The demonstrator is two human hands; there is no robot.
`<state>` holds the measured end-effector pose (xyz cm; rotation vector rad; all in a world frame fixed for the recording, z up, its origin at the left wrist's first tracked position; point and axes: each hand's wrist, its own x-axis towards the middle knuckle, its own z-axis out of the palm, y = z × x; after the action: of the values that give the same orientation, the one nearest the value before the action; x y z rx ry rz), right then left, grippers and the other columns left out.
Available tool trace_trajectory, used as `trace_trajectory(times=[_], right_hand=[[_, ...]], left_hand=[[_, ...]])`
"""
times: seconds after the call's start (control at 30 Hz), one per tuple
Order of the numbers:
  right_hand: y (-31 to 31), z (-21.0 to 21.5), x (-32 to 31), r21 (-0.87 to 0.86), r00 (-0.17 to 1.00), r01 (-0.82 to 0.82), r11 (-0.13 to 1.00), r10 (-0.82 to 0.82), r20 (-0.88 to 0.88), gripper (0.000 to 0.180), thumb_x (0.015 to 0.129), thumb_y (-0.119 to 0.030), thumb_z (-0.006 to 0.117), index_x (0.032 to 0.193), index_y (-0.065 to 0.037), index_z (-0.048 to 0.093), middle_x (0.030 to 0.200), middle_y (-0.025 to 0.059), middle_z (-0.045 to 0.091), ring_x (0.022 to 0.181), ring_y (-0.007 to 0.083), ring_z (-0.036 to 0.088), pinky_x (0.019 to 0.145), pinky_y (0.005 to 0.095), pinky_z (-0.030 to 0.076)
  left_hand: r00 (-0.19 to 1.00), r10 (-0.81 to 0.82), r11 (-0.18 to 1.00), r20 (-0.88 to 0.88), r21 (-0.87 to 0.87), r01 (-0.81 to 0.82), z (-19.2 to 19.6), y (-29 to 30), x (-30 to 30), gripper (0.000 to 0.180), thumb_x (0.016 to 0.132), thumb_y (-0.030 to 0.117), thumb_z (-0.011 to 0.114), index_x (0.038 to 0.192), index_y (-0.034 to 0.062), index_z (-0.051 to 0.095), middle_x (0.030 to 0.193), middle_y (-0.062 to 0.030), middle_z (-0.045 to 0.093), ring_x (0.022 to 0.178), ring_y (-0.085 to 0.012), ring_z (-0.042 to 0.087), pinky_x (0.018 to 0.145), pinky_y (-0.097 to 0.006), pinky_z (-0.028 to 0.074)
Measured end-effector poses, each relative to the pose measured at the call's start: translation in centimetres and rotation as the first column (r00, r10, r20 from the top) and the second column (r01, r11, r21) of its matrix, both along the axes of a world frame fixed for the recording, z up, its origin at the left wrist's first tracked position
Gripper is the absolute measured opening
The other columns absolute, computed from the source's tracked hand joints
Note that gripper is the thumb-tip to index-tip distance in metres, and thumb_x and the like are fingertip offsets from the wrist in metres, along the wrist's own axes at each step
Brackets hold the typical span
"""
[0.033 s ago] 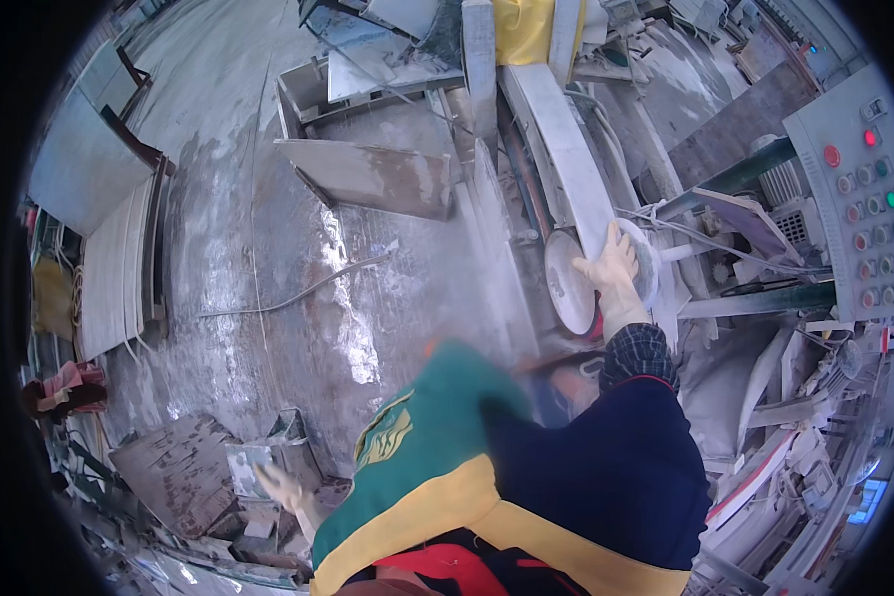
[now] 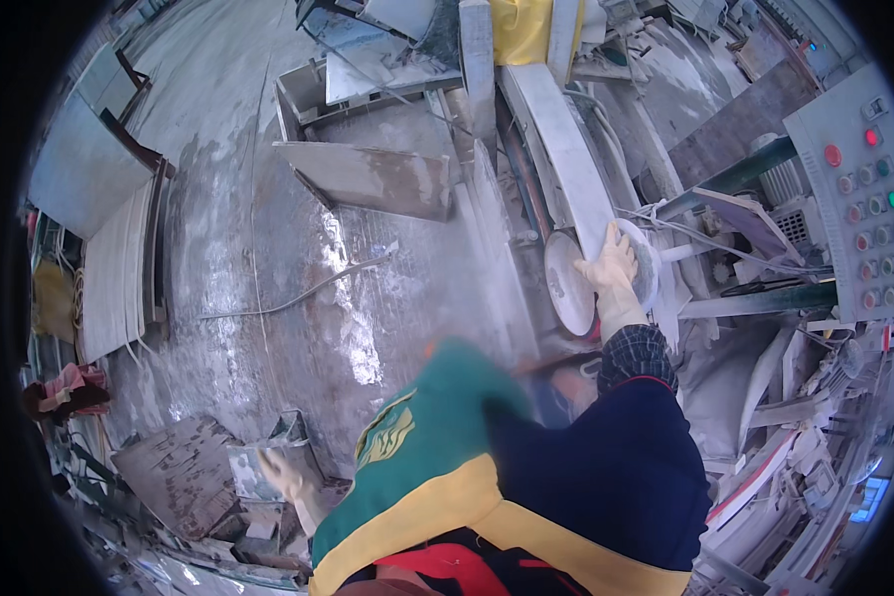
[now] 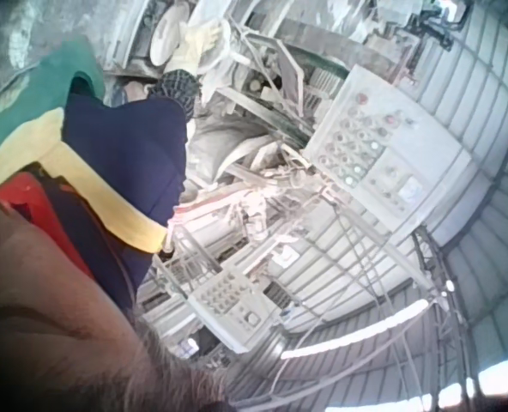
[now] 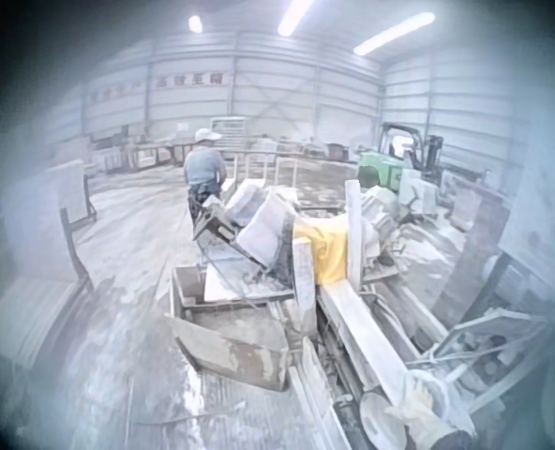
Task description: The person repeatedly picks up thin translucent sheets from a pile, briefly inspects them, and places them onto a conveyor or work surface. The person handles the sheets one at a time, turning them over and moving them between locations in a factory setting.
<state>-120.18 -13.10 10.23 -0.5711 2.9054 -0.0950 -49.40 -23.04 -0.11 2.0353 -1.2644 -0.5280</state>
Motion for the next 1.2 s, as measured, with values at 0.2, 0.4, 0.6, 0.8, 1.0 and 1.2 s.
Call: trace_trajectory(times=[0.2,0.4,0.6,0.8,1.0,1.2], right_hand=[[1.0,0.3,-0.4,-0.230,0.986,0.085,0.970,-0.049,0.158,0.108,0.062,-0.028,0.089,0.157,-0.012,0.039,0.154,0.0219,0.046,0.136,0.0374,0.053,0.113,0.0416,0.043],[0.1,4.0,7.7,-0.589,0.942,0.064,0.806,0.147,0.303,0.099,0.062,-0.012,0.086,0.153,-0.008,0.047,0.142,0.0203,0.060,0.128,0.0292,0.059,0.109,0.0371,0.045],[-9.9,5.7,23.4,-0.765,0.701,-0.115,0.634,0.597,0.389,0.100,0.069,-0.030,0.089,0.155,-0.007,0.044,0.152,0.0208,0.049,0.140,0.0293,0.048,0.114,0.0381,0.039],[-13.1,8.0,32.0,-0.847,0.136,-0.375,0.378,0.926,0.353,0.074,0.092,-0.028,0.073,0.153,0.001,0.041,0.150,0.0184,0.052,0.137,0.0279,0.050,0.115,0.0383,0.039],[-15.0,8.7,38.7,-0.816,-0.289,-0.165,0.554,0.764,0.577,0.068,0.092,-0.012,0.076,0.151,0.000,0.046,0.143,0.0140,0.059,0.125,0.0172,0.058,0.104,0.0322,0.050],[-16.5,10.2,45.4,-0.906,-0.453,-0.207,0.368,0.785,0.422,0.074,0.090,-0.017,0.078,0.153,-0.001,0.043,0.143,0.0168,0.057,0.118,0.0192,0.059,0.103,0.0341,0.049]], left_hand=[[0.836,-0.471,0.863,-0.281,0.050,0.503,5.9,-7.3,-15.2,0.045,0.106,0.029,0.054,0.142,0.0018,0.058,0.143,-0.0152,0.061,0.131,-0.0264,0.057,0.113,-0.034,0.040],[0.393,-0.500,0.655,-0.772,-0.040,0.755,10.6,-9.1,-28.1,0.051,0.104,0.024,0.061,0.149,0.0032,0.049,0.138,-0.0178,0.062,0.129,-0.0244,0.058,0.107,-0.035,0.047],[0.283,-0.475,0.750,-0.833,-0.215,0.625,13.8,-7.6,-34.0,0.057,0.104,0.015,0.059,0.154,0.0009,0.035,0.141,-0.0184,0.057,0.122,-0.0252,0.060,0.101,-0.039,0.052],[0.305,-0.289,0.956,-0.907,-0.255,0.147,14.2,-7.3,-21.3,0.049,0.104,0.020,0.055,0.147,0.0012,0.042,0.133,-0.0139,0.059,0.120,-0.0266,0.059,0.101,-0.042,0.050],[0.137,-0.149,0.985,-0.979,-0.159,-0.065,17.3,-1.1,-11.7,0.051,0.104,0.030,0.060,0.146,0.0044,0.046,0.132,-0.0110,0.061,0.115,-0.0243,0.063,0.098,-0.041,0.053],[0.150,-0.094,0.964,-0.984,-0.128,-0.234,17.9,3.7,-8.4,0.053,0.104,0.033,0.061,0.146,0.0040,0.048,0.134,-0.0111,0.061,0.117,-0.0235,0.062,0.098,-0.040,0.052]])
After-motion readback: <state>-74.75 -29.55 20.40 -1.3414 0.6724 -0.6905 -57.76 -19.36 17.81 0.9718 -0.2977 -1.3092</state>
